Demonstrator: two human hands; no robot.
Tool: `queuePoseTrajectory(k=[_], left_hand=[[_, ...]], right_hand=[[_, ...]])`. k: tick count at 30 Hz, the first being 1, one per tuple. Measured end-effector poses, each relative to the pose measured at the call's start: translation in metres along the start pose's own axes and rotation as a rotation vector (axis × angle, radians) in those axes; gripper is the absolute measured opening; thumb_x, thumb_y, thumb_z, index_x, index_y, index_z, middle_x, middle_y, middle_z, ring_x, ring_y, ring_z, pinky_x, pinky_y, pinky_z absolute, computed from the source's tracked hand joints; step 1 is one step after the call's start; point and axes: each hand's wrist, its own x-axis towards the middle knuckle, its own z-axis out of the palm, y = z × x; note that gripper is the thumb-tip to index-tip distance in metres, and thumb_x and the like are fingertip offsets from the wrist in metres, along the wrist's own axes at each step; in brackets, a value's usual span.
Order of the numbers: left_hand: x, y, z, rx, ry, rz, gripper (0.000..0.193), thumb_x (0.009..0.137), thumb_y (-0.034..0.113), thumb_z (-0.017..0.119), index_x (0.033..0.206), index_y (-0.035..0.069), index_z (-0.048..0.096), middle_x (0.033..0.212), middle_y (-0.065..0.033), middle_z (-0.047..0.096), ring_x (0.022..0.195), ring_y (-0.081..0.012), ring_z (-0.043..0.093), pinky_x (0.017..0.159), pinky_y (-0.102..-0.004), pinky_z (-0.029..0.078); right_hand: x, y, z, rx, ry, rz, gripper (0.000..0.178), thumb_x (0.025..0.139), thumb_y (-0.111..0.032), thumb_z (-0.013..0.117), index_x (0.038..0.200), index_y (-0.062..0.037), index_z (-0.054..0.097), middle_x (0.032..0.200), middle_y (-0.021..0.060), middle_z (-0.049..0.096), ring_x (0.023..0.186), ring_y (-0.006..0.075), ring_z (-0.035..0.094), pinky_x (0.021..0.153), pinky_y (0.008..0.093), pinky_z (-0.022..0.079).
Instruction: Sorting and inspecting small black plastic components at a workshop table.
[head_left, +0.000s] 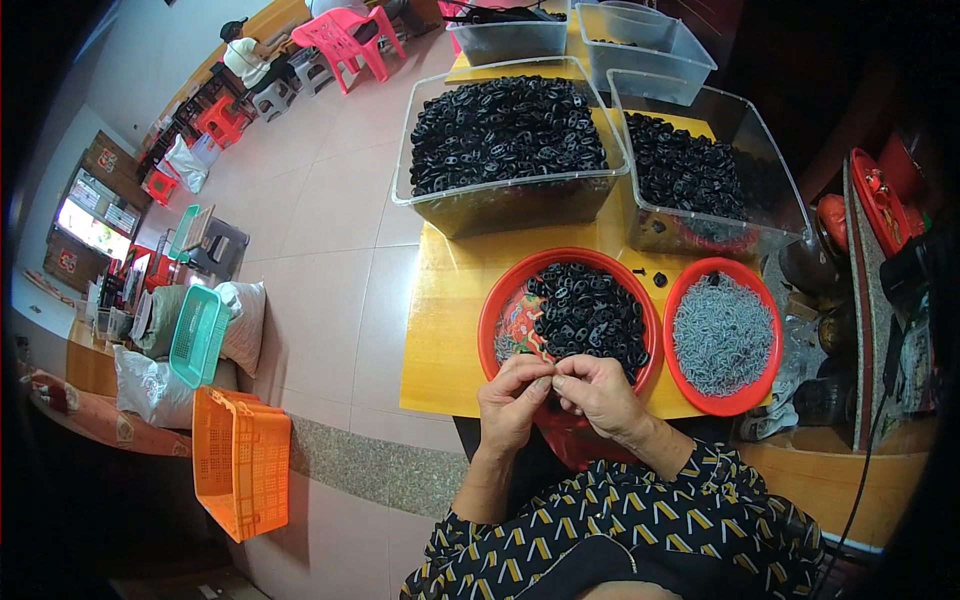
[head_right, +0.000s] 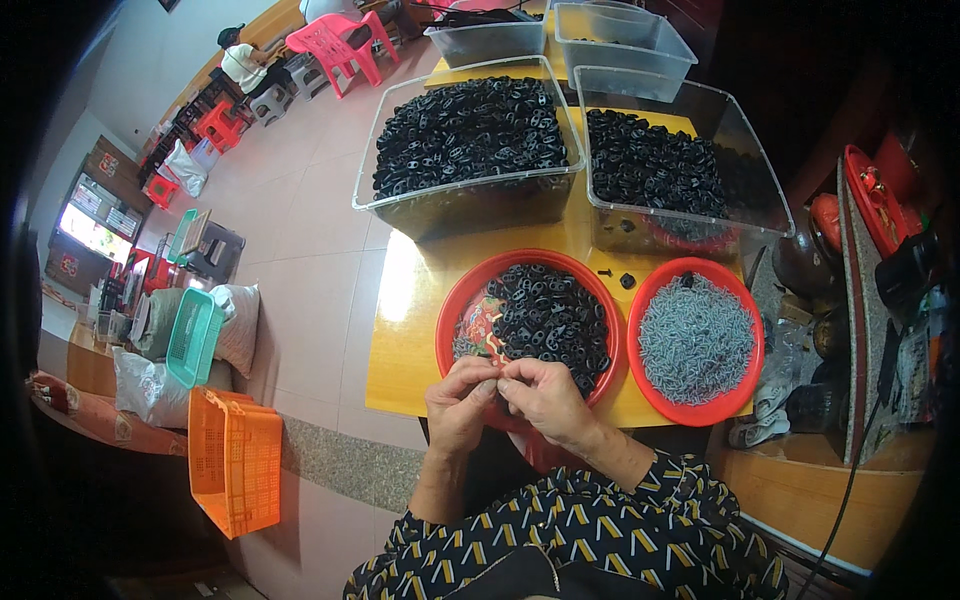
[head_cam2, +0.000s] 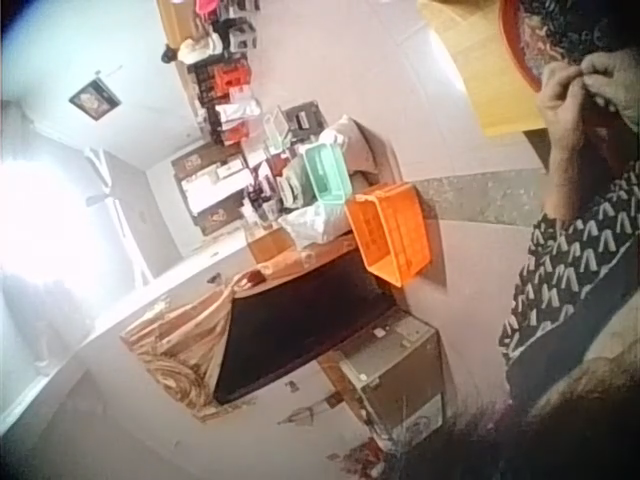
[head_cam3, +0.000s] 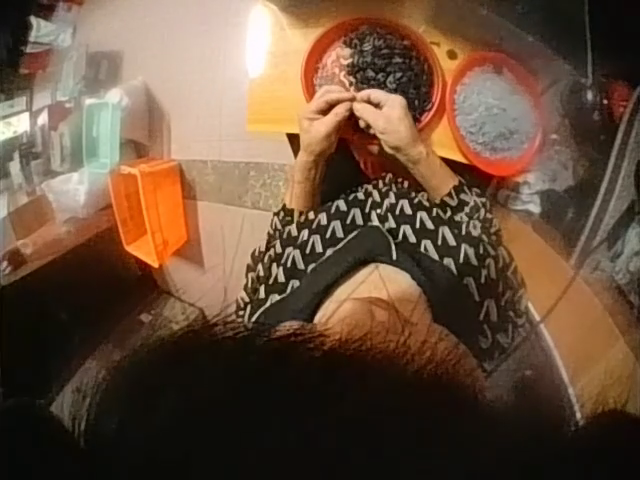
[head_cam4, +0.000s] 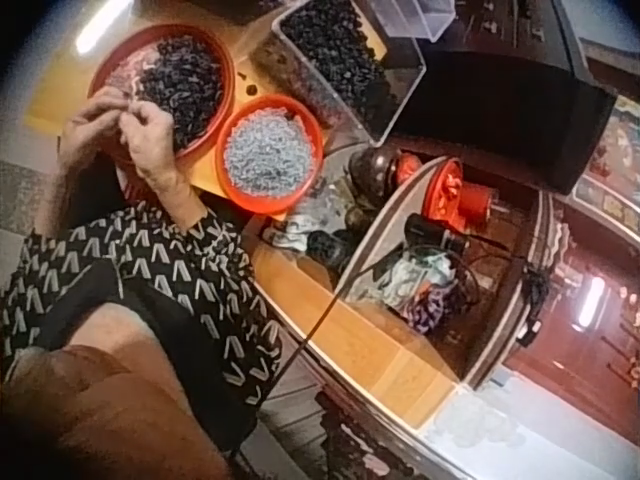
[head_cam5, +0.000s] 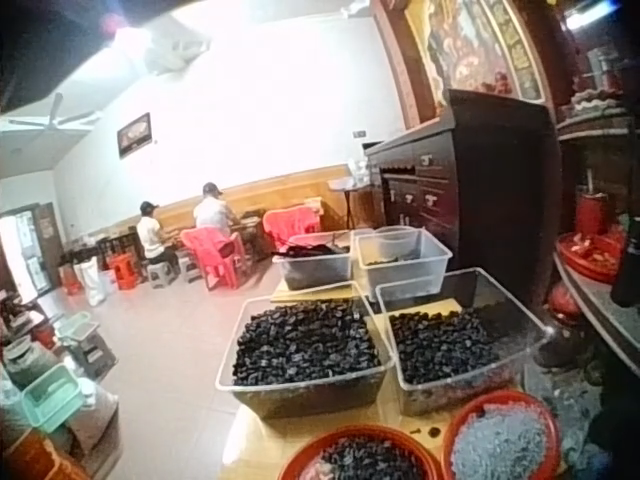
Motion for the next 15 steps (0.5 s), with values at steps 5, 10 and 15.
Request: queuePoseTrajectory(k=[5, 10, 15], left_hand=[[-0.004, 0.0, 0.007, -0.198, 0.104, -0.117, 0.009, 0.08, 0.001, 0.055, 0.089, -0.001, 0.058, 0.083, -0.0052, 0.055, 0.079, -0.0124, 0.051, 0.068, -0.0241, 0.041], [-0.008, -0.003, 0.024, -0.711, 0.158, -0.418, 0.009, 0.085, 0.008, 0.053, 0.092, 0.003, 0.054, 0.081, -0.0059, 0.056, 0.073, -0.0147, 0.053, 0.066, -0.0287, 0.044], [-0.015, -0.008, 0.033, -0.856, 0.101, -0.45, 0.011, 0.086, 0.008, 0.051, 0.096, 0.004, 0.055, 0.088, -0.0065, 0.057, 0.078, -0.0159, 0.053, 0.07, -0.0298, 0.044]], right_hand=[[-0.005, -0.002, -0.01, 0.22, -0.034, 0.019, 0.015, 0.084, -0.004, 0.051, 0.095, 0.0019, 0.059, 0.077, 0.0043, 0.058, 0.065, 0.0084, 0.055, 0.055, 0.0189, 0.045], [-0.01, -0.005, -0.013, 0.204, 0.049, -0.119, 0.018, 0.083, -0.001, 0.053, 0.1, 0.0032, 0.057, 0.081, 0.0039, 0.059, 0.068, 0.0067, 0.056, 0.059, 0.0179, 0.046], [-0.016, -0.004, -0.016, 0.064, 0.052, -0.112, 0.017, 0.083, -0.001, 0.054, 0.1, 0.0024, 0.056, 0.08, 0.0042, 0.059, 0.068, 0.0072, 0.057, 0.058, 0.0182, 0.046]])
